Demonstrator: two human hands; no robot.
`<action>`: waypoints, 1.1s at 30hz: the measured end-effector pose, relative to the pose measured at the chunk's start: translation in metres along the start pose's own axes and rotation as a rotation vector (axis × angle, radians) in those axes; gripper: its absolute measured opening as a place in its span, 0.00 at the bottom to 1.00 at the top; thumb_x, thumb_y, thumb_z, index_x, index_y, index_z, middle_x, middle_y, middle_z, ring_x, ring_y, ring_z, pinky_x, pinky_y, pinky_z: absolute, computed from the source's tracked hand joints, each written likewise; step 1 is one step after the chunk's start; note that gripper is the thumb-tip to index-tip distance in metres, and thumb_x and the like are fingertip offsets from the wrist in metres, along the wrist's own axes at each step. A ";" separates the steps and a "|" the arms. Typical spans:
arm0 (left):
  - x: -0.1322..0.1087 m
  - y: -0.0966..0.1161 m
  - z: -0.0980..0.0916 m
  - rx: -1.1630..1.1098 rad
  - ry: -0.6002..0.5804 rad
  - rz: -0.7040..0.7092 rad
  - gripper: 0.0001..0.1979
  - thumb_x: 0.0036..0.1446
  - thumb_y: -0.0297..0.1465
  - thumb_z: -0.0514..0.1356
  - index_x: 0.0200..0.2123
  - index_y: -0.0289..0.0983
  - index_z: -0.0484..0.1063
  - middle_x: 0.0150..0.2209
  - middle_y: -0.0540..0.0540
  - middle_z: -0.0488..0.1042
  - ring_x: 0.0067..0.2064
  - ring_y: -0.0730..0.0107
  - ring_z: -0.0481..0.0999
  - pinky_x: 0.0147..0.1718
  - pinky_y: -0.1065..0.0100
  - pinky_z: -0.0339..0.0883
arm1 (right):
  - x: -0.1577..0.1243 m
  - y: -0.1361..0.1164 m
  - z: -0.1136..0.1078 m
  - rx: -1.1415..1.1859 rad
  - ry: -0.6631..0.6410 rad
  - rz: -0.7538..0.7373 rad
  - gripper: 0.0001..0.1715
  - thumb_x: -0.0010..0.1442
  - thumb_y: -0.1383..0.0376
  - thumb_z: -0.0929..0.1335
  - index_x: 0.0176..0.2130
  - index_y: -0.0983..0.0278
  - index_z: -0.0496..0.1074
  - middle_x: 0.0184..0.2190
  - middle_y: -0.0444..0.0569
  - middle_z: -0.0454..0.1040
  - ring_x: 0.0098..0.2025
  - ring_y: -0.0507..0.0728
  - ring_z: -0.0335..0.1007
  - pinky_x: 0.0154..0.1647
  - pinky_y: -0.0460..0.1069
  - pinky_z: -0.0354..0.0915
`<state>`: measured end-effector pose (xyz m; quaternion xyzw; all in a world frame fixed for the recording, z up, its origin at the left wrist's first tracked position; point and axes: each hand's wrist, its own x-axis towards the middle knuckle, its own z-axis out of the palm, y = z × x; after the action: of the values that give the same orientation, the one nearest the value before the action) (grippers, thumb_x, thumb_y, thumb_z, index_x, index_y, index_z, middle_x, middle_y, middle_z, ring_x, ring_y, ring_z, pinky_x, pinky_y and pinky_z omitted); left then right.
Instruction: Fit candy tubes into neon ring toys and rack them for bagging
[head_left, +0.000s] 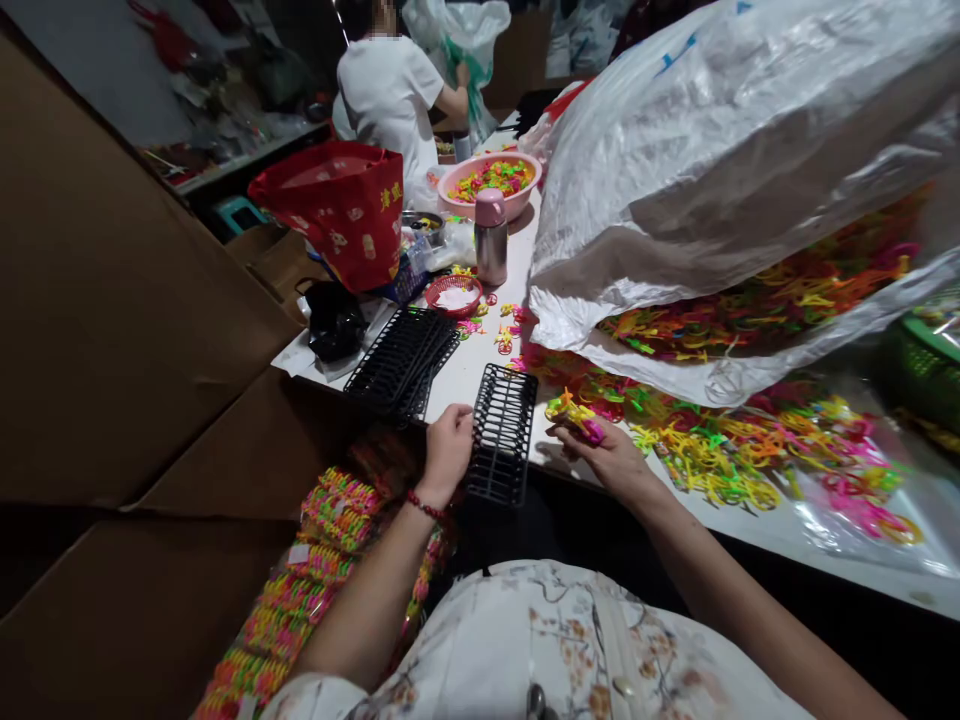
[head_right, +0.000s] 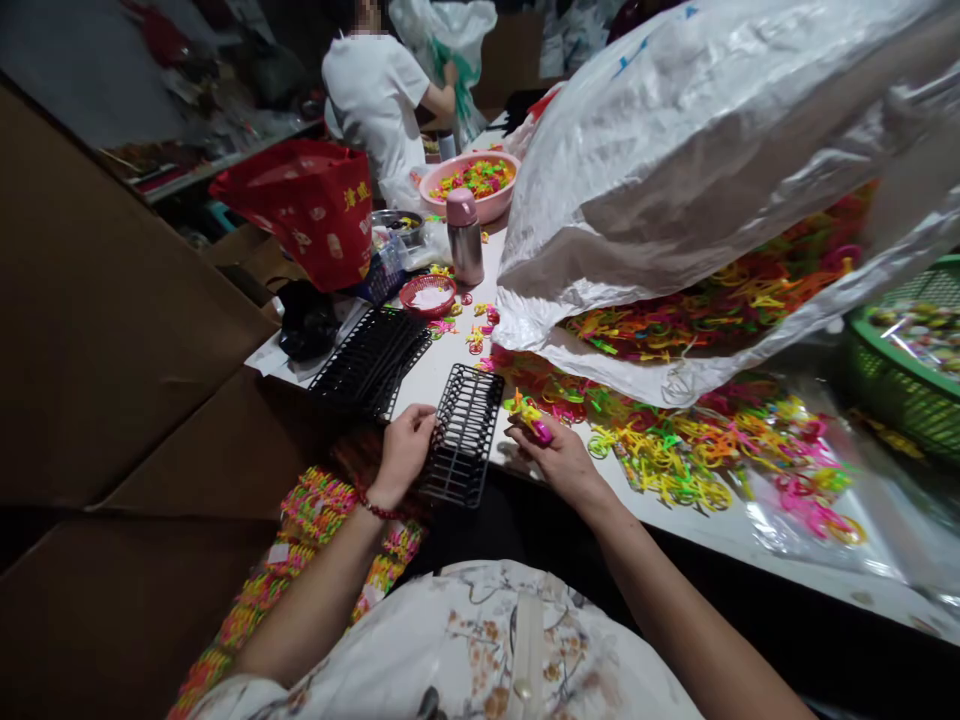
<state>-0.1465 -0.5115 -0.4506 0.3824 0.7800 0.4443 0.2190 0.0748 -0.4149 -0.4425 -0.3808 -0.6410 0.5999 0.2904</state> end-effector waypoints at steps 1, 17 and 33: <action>0.011 -0.001 -0.003 0.173 -0.008 0.098 0.08 0.61 0.27 0.53 0.39 0.36 0.72 0.34 0.45 0.77 0.36 0.67 0.76 0.38 0.68 0.68 | 0.001 -0.003 0.004 0.062 -0.021 0.043 0.26 0.50 0.46 0.74 0.37 0.65 0.76 0.29 0.47 0.74 0.26 0.51 0.64 0.28 0.48 0.64; -0.057 0.003 0.007 0.462 0.232 0.294 0.42 0.57 0.50 0.59 0.65 0.29 0.51 0.62 0.26 0.58 0.63 0.40 0.56 0.61 0.41 0.53 | 0.015 -0.017 0.031 0.046 -0.135 0.122 0.22 0.48 0.50 0.74 0.31 0.67 0.74 0.23 0.45 0.70 0.27 0.51 0.63 0.28 0.47 0.60; -0.022 -0.048 0.006 -0.016 0.171 0.302 0.65 0.44 0.37 0.73 0.69 0.41 0.26 0.69 0.29 0.46 0.68 0.50 0.55 0.66 0.49 0.49 | 0.079 -0.002 0.132 -0.148 -0.198 -0.135 0.17 0.52 0.52 0.71 0.33 0.64 0.73 0.26 0.44 0.72 0.29 0.53 0.65 0.31 0.47 0.62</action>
<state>-0.1483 -0.5406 -0.4952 0.4546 0.7257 0.5092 0.0857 -0.0778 -0.4212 -0.4625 -0.2958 -0.7331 0.5649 0.2365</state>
